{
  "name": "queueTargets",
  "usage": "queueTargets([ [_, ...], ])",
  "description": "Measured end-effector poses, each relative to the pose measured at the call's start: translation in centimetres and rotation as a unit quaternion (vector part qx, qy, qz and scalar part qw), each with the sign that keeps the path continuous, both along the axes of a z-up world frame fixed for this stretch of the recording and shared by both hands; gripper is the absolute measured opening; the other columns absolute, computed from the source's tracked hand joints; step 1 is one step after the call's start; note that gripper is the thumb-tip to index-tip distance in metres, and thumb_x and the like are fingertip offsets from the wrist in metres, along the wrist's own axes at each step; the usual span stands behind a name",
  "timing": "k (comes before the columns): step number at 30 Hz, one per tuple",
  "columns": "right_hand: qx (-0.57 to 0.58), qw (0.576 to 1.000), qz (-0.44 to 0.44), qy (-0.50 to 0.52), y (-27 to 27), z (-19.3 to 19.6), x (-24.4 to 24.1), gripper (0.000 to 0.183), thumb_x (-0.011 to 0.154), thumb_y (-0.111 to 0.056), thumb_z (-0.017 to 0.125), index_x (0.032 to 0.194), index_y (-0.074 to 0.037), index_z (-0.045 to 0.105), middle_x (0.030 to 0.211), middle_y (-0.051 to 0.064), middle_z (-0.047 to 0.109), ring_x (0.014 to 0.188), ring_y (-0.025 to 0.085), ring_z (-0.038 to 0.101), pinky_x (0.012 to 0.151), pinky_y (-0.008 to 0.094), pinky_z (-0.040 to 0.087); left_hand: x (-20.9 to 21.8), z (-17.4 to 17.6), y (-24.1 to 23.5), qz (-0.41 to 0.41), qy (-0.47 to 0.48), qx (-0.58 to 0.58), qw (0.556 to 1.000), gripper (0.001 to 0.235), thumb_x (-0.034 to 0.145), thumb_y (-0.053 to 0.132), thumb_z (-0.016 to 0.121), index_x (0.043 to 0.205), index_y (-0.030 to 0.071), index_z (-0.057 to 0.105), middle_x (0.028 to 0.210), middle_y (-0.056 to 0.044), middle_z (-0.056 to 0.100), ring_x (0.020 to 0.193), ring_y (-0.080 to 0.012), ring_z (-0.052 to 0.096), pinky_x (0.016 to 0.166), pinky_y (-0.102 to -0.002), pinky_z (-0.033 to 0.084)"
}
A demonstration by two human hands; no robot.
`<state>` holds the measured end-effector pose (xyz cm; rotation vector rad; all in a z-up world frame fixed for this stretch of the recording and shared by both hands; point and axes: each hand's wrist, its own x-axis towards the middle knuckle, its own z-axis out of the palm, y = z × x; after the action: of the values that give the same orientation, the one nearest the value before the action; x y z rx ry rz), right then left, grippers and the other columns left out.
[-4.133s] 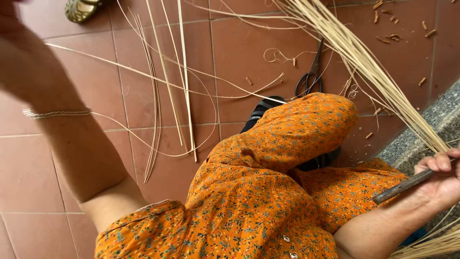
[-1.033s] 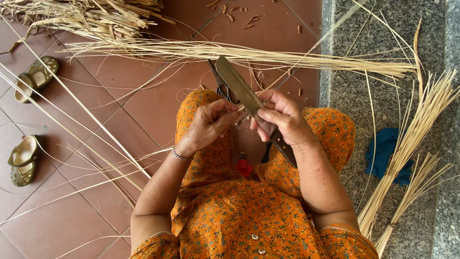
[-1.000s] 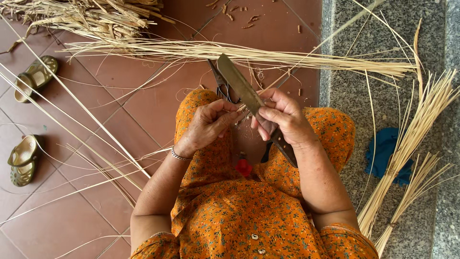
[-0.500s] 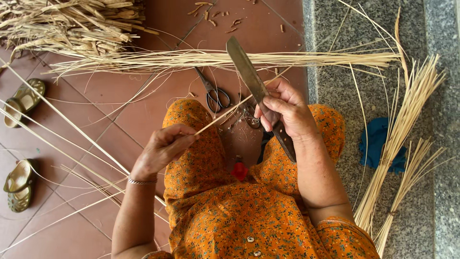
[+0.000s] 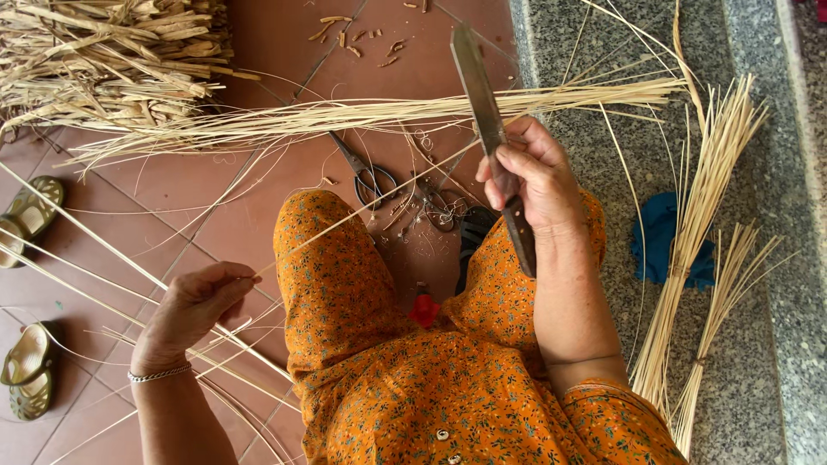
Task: The person sits on the floor and uses a knife to split long dried plant stalks into thinner strips. The person repeatedly shaves the stalks and separates the resulting strips, placing them aside.
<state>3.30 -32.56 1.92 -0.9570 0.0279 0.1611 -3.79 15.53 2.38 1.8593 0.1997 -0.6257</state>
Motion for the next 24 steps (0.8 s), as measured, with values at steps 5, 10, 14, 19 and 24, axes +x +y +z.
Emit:
queueTargets([
  [5,-0.047,0.999,0.022,0.004,3.2,-0.4,-0.6,0.014,0.102,-0.002,0.056,0.115,-0.005,0.055,0.085,0.017,0.07,0.054,0.017,0.062,0.048,0.029,0.053,2.2,0.4,-7.1,-0.184,-0.194,0.084,0.96,0.045,0.088,0.027,0.076,0.129,0.009,0.069,0.106,-0.005,0.079,0.096,-0.0185,0.075,0.084,-0.036,0.058],
  [10,-0.082,0.993,0.069,-0.044,5.8,-1.2,-1.3,0.017,0.104,-0.004,0.055,0.121,-0.006,0.055,0.086,0.016,0.071,0.053,0.017,0.062,0.049,0.029,0.054,4.2,-0.5,-16.6,-0.149,-0.266,0.026,0.952,0.036,0.095,0.023,0.072,0.126,0.005,0.065,0.098,-0.008,0.076,0.079,-0.0139,0.072,0.071,-0.03,0.057],
  [14,-0.03,0.995,0.095,-0.008,4.5,-1.4,-1.1,0.018,0.103,-0.003,0.056,0.121,-0.005,0.055,0.087,0.017,0.071,0.054,0.018,0.062,0.048,0.029,0.052,5.2,-1.6,-18.2,-0.071,-0.293,-0.029,0.953,0.014,0.1,0.013,0.07,0.111,0.005,0.073,0.086,-0.003,0.076,0.074,-0.0095,0.068,0.066,-0.025,0.055],
  [19,0.019,0.999,0.039,-0.001,1.5,-1.1,-0.7,0.017,0.103,-0.003,0.056,0.12,-0.005,0.055,0.085,0.018,0.071,0.056,0.018,0.064,0.05,0.029,0.054,5.6,-2.9,-13.5,-0.079,-0.164,-0.057,0.982,0.012,0.098,0.01,0.069,0.107,0.006,0.075,0.072,0.002,0.065,0.057,-0.0041,0.053,0.048,-0.023,0.043],
  [24,0.001,1.0,0.009,-0.017,-0.2,-1.2,-0.8,0.012,0.105,-0.001,0.054,0.117,-0.004,0.056,0.085,0.019,0.07,0.055,0.018,0.062,0.048,0.029,0.051,4.7,-4.2,-8.9,-0.076,-0.104,-0.1,0.987,0.013,0.097,0.01,0.069,0.107,0.007,0.077,0.074,0.004,0.067,0.059,-0.002,0.051,0.049,-0.021,0.041],
])
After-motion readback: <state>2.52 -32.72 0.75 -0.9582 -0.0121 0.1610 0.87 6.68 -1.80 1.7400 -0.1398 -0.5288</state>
